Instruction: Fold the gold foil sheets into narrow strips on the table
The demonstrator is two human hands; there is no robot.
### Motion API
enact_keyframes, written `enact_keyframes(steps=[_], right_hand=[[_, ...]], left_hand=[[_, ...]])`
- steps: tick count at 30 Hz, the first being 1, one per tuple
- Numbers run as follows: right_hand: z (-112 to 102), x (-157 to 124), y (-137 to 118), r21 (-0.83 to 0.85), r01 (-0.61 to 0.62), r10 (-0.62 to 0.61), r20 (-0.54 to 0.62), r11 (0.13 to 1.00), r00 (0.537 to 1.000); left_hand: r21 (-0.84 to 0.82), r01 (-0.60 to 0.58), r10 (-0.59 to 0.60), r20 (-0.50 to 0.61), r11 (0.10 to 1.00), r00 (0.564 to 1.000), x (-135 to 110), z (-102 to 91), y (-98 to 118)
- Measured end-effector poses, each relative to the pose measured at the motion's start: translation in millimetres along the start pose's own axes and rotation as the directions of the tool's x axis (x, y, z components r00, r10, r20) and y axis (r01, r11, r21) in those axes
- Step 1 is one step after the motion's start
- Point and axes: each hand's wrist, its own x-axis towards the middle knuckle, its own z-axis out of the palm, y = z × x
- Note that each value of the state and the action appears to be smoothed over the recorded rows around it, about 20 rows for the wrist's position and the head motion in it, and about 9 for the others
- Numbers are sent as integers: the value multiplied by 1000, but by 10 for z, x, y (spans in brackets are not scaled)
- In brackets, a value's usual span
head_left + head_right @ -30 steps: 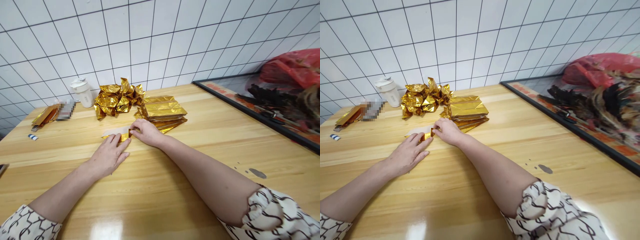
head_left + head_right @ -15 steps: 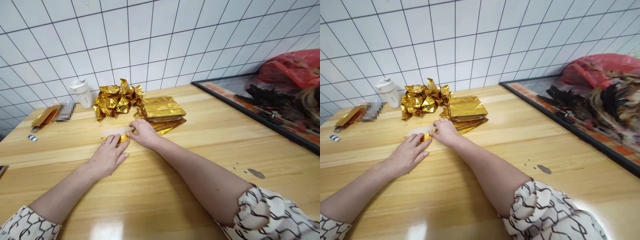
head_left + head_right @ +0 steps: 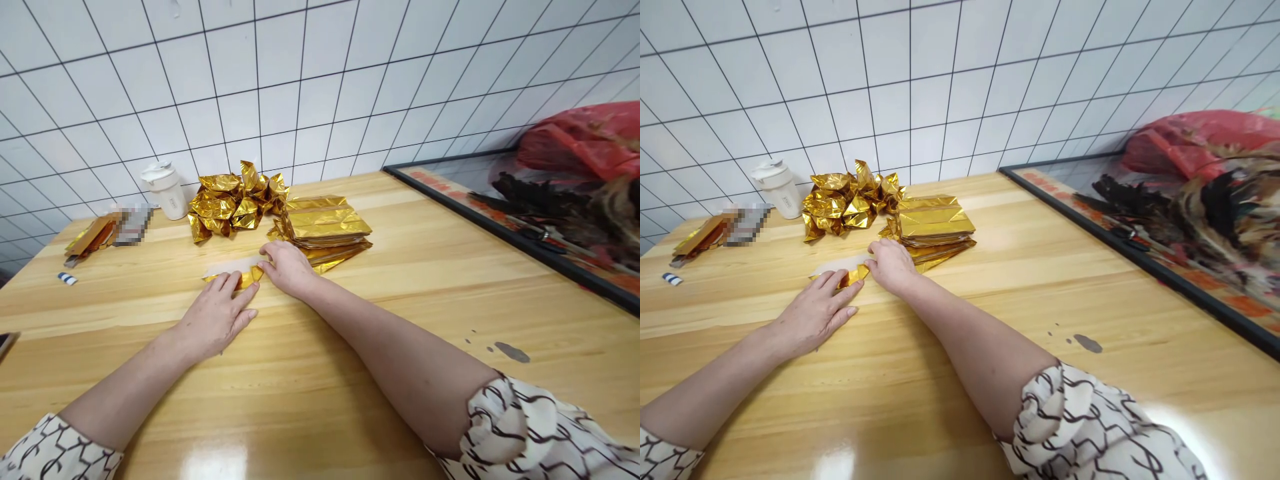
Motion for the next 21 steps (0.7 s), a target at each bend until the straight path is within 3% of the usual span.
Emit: enact_keyframes(steps=[8, 16, 21], right_hand=[[6, -38, -19, -60, 31, -30, 3, 998, 1000], [80, -90, 23, -80, 144, -152, -99, 986, 983], [124, -63, 81, -51, 150, -154, -106, 987, 982]], left_hand=[[-38, 16, -17, -4, 999, 1000, -1, 14, 11], [-16, 14, -14, 2, 1000, 1000, 6, 2, 27], [-7, 29, -29, 27, 1000, 999, 12, 2, 36]])
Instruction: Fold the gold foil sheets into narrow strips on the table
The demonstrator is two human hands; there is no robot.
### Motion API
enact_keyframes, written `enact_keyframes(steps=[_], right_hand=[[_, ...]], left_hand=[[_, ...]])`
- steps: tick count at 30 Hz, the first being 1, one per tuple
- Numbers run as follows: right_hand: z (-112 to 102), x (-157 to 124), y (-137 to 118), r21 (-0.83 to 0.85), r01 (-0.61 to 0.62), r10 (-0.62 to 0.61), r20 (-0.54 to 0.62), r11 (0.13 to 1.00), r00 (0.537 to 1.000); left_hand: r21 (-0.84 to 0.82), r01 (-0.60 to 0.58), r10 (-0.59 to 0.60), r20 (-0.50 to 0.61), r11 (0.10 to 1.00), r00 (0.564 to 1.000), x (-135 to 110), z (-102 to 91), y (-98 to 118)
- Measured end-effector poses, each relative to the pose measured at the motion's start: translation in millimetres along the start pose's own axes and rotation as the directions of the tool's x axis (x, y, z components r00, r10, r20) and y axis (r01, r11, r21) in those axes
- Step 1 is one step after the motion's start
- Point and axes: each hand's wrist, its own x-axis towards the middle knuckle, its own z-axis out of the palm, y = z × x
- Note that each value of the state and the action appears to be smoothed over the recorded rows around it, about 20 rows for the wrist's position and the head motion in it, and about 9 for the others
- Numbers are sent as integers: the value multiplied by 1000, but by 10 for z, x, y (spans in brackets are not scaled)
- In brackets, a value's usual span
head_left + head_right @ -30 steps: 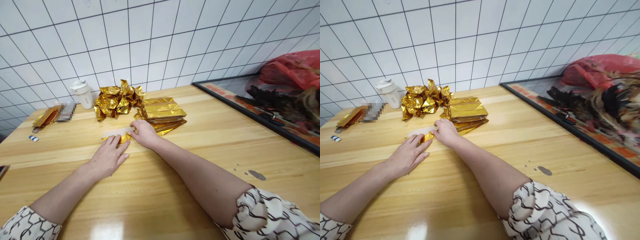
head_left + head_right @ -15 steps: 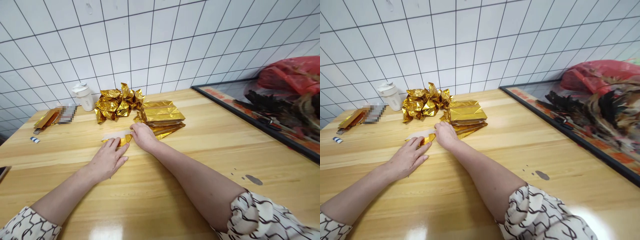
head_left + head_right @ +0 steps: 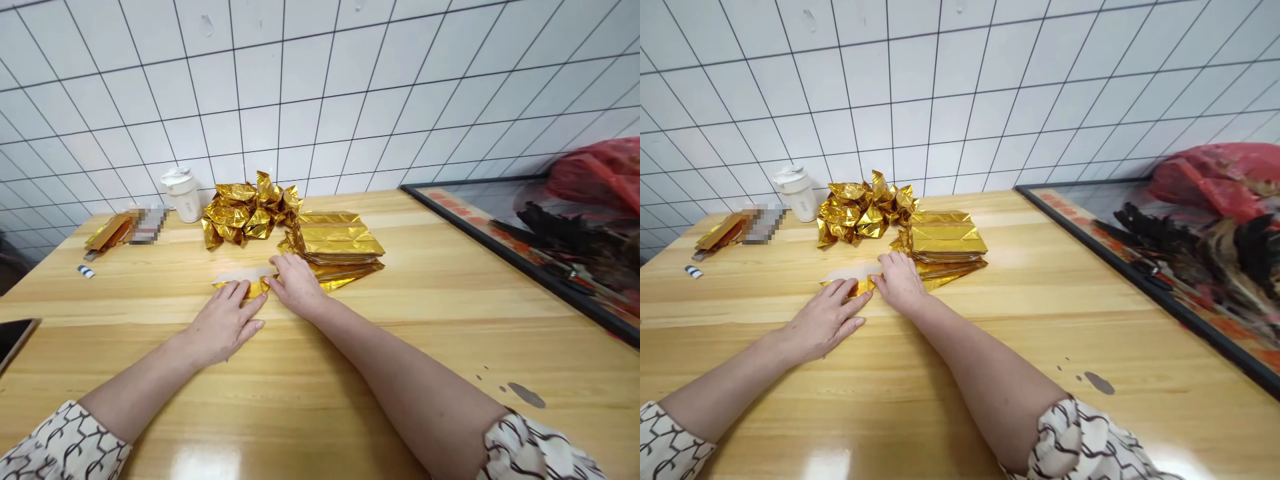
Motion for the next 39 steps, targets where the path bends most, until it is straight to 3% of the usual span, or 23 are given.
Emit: enact_keyframes(steps=[6, 13, 20, 26, 31, 35, 39], right_hand=[[-18, -5, 8, 7, 24, -24, 5, 1000, 1000], [-20, -53, 7, 137, 251, -257, 29, 958, 966], [-6, -23, 27, 232, 108, -129, 78, 967, 989], [-13, -18, 34, 220, 81, -103, 89, 972, 991], [-15, -2, 33, 194, 100, -117, 81, 976, 990], [-18, 6, 29, 176, 94, -113, 95, 980, 989], [-33, 9, 16, 152, 94, -110, 99, 984, 989]], left_hand=[[-44, 20, -21, -10, 999, 1000, -8, 23, 8], [-30, 17, -17, 3, 999, 1000, -4, 5, 25], [-43, 26, -25, 14, 999, 1000, 2, -6, 46], [-79, 35, -35, 4, 996, 999, 26, -12, 49], [-284, 29, -49, -63, 958, 997, 34, 14, -90], [-497, 102, -225, -193, 861, 955, 38, 72, -305], [-578, 136, -290, -184, 805, 939, 56, 138, -436]])
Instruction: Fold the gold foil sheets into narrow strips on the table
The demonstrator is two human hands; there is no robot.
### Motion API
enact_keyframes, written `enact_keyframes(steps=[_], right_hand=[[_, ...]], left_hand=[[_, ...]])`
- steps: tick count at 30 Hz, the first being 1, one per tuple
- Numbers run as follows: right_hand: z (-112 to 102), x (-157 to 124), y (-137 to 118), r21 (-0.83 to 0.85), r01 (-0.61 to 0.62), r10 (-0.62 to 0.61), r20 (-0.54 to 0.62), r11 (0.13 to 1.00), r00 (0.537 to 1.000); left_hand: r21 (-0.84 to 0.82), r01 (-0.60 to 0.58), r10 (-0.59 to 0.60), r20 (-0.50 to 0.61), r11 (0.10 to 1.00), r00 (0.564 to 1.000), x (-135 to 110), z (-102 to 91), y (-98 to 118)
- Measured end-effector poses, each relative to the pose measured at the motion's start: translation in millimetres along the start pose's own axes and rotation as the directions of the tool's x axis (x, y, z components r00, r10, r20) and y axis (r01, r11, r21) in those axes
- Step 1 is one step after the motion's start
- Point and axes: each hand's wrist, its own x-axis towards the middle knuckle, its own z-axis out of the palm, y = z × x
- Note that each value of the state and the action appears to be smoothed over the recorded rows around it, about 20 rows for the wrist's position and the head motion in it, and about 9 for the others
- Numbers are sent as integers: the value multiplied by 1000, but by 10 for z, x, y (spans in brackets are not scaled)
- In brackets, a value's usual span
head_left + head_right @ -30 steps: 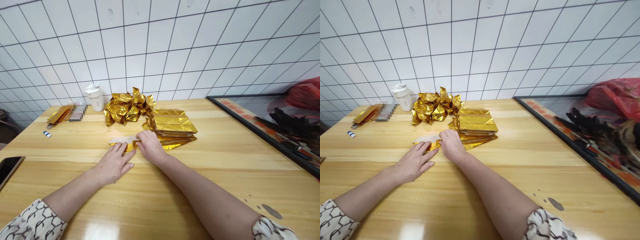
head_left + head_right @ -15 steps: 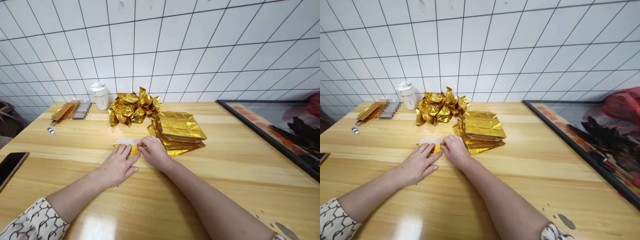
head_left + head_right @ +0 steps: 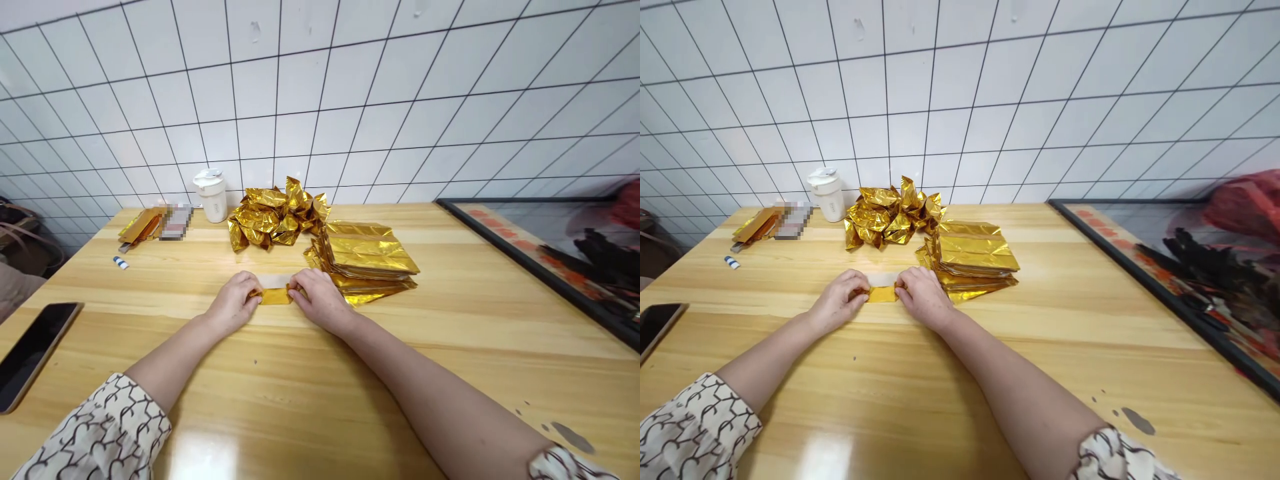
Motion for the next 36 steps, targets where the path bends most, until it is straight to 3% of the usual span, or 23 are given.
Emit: enact_keyframes(steps=[14, 36], right_hand=[[1, -12, 24, -41, 33, -32, 20, 999, 999], [-50, -25, 95, 35, 118, -121, 93, 992, 988]], left_hand=[[48, 35, -36, 24, 998, 999, 22, 30, -16], [2, 51, -51, 33, 999, 998, 22, -52, -21]])
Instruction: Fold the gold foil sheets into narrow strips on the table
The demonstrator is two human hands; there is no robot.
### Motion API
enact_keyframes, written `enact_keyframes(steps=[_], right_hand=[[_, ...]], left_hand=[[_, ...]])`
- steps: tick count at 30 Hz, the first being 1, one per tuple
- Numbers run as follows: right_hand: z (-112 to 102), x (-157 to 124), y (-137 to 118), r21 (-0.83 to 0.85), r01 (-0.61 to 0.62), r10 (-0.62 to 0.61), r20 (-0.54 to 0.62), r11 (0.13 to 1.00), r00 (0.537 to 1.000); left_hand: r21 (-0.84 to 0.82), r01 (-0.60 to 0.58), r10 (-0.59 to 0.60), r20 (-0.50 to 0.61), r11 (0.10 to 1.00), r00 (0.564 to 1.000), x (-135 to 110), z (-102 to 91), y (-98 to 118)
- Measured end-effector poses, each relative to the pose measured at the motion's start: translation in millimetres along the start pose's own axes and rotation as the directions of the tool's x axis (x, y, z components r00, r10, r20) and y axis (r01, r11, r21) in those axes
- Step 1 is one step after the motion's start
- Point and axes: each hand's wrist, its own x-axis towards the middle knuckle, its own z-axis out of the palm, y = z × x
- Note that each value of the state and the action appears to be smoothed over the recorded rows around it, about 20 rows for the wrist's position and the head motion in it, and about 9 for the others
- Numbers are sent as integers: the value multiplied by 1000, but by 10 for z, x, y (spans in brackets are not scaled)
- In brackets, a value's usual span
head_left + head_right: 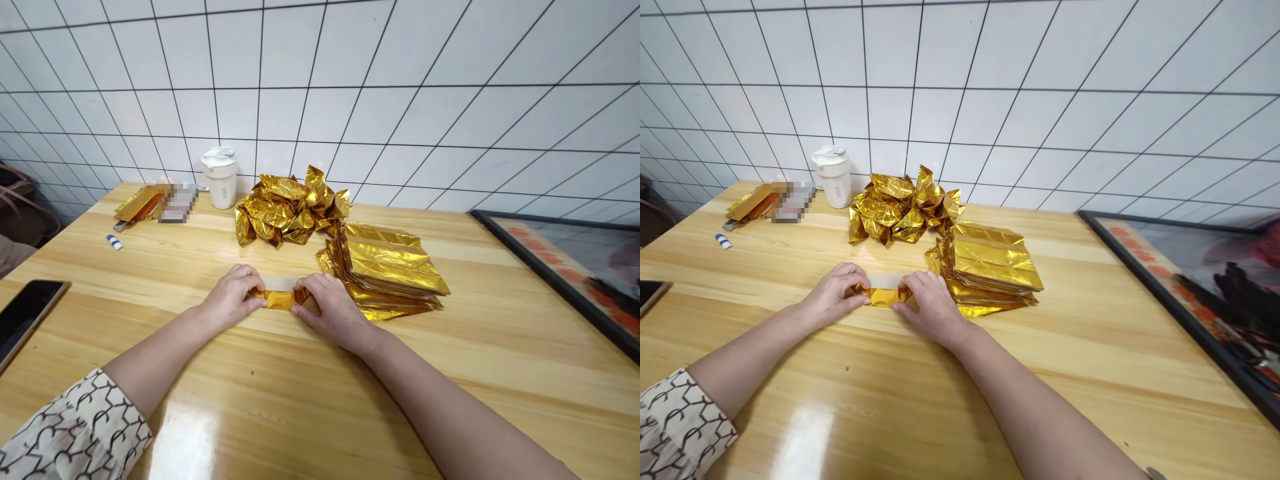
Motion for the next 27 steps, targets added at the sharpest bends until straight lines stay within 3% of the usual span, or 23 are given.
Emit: enact_keyframes(steps=[27], right_hand=[[5, -46, 28, 32, 90, -87, -64, 995, 994]], left_hand=[[1, -26, 26, 21, 1000, 999, 13, -19, 1]])
